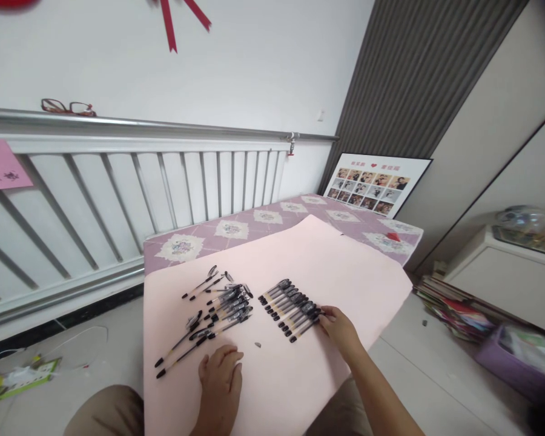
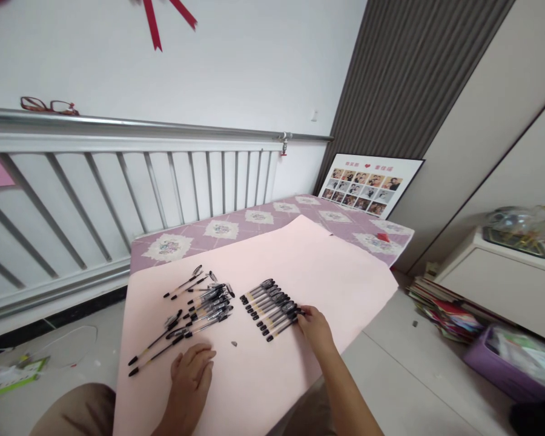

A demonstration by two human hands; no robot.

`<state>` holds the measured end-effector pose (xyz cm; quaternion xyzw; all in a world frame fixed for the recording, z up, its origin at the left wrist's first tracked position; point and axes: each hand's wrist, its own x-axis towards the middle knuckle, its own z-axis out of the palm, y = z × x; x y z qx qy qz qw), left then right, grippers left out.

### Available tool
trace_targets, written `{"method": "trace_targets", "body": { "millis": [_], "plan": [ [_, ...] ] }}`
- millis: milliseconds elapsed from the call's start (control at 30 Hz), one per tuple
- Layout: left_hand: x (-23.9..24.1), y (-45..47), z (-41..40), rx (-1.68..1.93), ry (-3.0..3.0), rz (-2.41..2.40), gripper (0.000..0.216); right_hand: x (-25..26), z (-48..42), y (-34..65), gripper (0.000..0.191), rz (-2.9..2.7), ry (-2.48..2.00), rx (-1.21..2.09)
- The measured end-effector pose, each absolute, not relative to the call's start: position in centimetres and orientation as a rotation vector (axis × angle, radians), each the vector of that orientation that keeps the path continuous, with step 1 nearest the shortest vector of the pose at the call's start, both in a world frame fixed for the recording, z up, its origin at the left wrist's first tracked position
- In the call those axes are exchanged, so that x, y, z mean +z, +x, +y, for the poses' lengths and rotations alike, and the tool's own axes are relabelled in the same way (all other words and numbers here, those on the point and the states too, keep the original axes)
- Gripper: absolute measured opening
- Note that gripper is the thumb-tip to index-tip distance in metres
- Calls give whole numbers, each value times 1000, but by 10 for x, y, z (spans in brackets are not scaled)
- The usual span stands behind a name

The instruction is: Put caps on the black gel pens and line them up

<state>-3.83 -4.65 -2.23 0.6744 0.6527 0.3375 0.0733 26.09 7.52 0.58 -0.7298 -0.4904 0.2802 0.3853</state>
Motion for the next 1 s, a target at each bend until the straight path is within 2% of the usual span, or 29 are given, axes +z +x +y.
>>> {"method": "trace_targets", "body": {
  "millis": [533,733,1000],
  "plan": [
    [-15,-38,-47,1026,1988,1935,28,20,69,261,28,-1360,-1848,532],
    [-14,-37,-46,1036,1954,1921,27,29,52,203,13,-1773,-1579,630],
    [-11,-37,-46,1065,1952,1894,31,21,49,121,20,-2148,-1457,550]
  ]
}}
